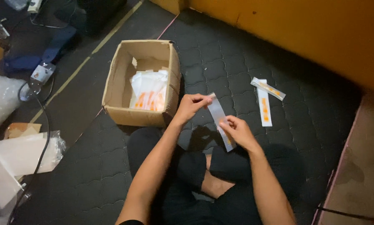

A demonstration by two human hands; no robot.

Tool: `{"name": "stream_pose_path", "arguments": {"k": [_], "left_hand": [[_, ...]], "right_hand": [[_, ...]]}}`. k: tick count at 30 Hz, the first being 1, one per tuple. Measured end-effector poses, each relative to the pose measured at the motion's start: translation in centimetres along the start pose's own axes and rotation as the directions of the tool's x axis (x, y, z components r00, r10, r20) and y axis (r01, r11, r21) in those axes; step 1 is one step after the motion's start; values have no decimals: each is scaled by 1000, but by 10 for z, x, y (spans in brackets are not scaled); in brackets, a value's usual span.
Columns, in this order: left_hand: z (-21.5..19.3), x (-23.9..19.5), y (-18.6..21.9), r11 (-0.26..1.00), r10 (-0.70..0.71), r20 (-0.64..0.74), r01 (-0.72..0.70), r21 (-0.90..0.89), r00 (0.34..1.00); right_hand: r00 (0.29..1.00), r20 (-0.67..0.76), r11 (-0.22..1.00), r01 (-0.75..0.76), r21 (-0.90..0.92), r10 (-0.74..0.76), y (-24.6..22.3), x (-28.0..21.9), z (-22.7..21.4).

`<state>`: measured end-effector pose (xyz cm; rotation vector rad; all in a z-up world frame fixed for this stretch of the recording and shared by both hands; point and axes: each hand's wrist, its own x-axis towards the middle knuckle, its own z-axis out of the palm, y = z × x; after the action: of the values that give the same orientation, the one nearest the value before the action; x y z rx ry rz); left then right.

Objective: Manually inserting thin paper strips into clear plastic sleeves for packaging.

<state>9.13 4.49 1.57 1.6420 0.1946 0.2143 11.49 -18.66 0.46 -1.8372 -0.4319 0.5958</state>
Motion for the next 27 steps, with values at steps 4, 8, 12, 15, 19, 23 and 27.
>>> {"name": "stream_pose_path", "arguments": {"k": [4,8,12,15,19,23,27], "left_hand": [[27,-10,6,998,-18,-40,15,-67,999],[46,-10,-33,991,-73,-42,68,-119,996],[56,-14,-27,994,-63,-8,62,-92,998],[58,-3,-50,996,-71,-21,69,-58,997],[64,25,-55,995,-53,-120,42,-95,991],[67,58,-60,996,-21,-169,7,-85,985],[78,70,-61,986,-61,-134,39,-160,989]], "right_hand": [[993,-115,999,11,48,-5,29,12,7],[983,-181,986,7,169,24,25,13,5],[986,-163,975,0,223,38,27,12,4],[988,-133,952,-29,306,73,30,13,0],[984,-105,975,-121,189,143,30,6,-13],[978,12,942,-197,-273,208,-11,-20,-49],[959,-99,850,-283,-445,267,40,3,-104]]}}
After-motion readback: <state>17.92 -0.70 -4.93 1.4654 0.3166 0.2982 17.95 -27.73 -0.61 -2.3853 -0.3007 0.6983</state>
